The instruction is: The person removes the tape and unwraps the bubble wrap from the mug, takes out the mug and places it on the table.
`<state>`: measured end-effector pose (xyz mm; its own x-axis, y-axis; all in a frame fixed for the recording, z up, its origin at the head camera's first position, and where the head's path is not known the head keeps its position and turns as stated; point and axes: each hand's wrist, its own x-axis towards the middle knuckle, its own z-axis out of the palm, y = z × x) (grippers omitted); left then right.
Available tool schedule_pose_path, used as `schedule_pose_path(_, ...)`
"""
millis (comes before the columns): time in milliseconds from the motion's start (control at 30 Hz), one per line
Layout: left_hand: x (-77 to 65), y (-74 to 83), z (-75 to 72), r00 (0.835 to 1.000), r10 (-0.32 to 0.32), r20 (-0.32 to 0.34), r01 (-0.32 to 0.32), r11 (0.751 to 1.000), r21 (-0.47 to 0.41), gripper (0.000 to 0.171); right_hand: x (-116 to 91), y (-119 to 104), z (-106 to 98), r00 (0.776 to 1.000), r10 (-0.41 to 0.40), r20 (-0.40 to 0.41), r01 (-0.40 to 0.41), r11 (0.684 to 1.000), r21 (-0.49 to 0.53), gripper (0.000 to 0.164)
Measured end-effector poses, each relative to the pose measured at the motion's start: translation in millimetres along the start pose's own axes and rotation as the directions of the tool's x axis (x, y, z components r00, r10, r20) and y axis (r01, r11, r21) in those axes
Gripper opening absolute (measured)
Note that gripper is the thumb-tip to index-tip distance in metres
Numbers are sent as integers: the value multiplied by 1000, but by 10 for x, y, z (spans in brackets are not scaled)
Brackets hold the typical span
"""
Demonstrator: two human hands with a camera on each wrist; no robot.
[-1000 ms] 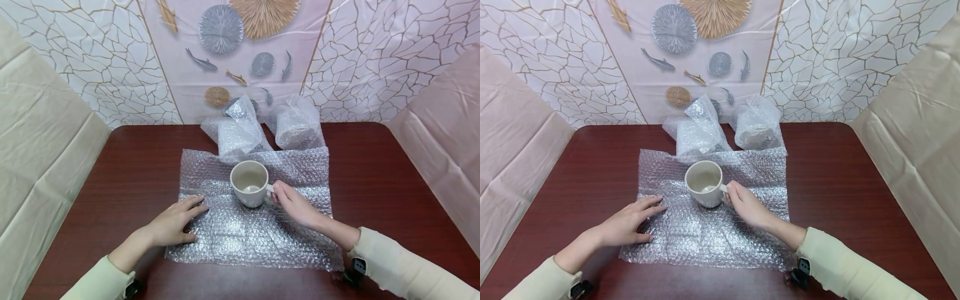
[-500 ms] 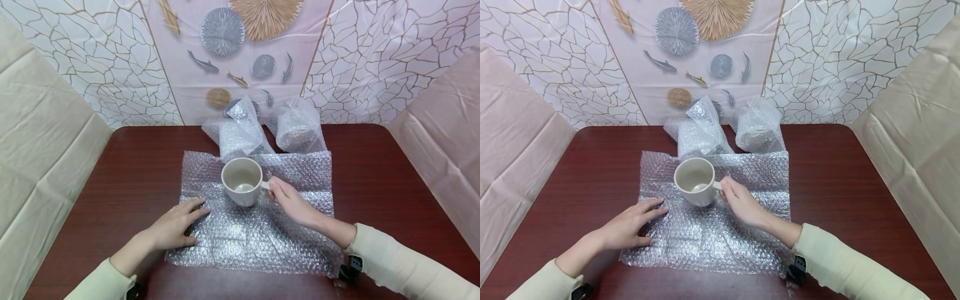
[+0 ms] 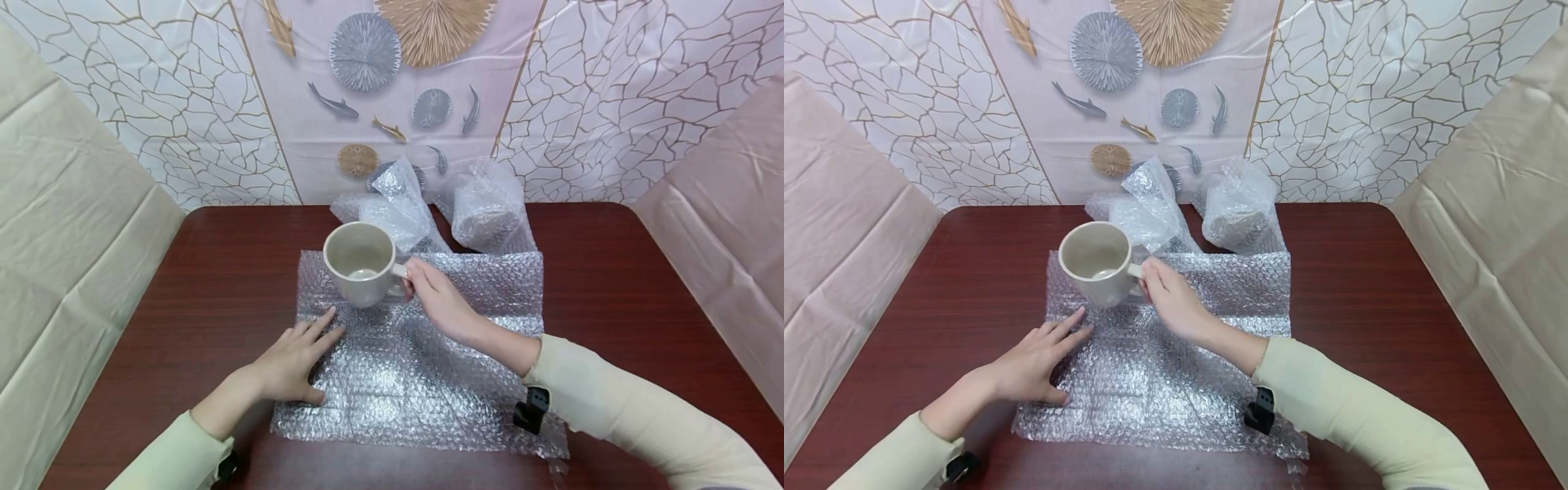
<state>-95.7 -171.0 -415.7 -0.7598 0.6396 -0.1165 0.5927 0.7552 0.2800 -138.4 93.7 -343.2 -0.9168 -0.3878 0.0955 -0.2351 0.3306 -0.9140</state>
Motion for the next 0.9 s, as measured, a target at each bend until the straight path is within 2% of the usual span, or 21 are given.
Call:
schedule_pose_path(167,37,5,-12,998,-24,56,23,1000,17,110,121,-67,118,1000,-3,-8,3,1000,6,32)
schedule_pose_path(367,32,11,-11,999,-9,50,8,1000,16,108,275,-59,255,999,-9,-43,10,1000,21,31)
schedule_pose_path(733,12,32,6,999,1,48,-2,1000,12,109,653,-37,521,998,26,-61,-19,993,117,35)
schedule_pose_path(900,8,41,1,998,-5,58,4,1000,8,109,834,-64,630,995,59,-76,-51,993,103,33)
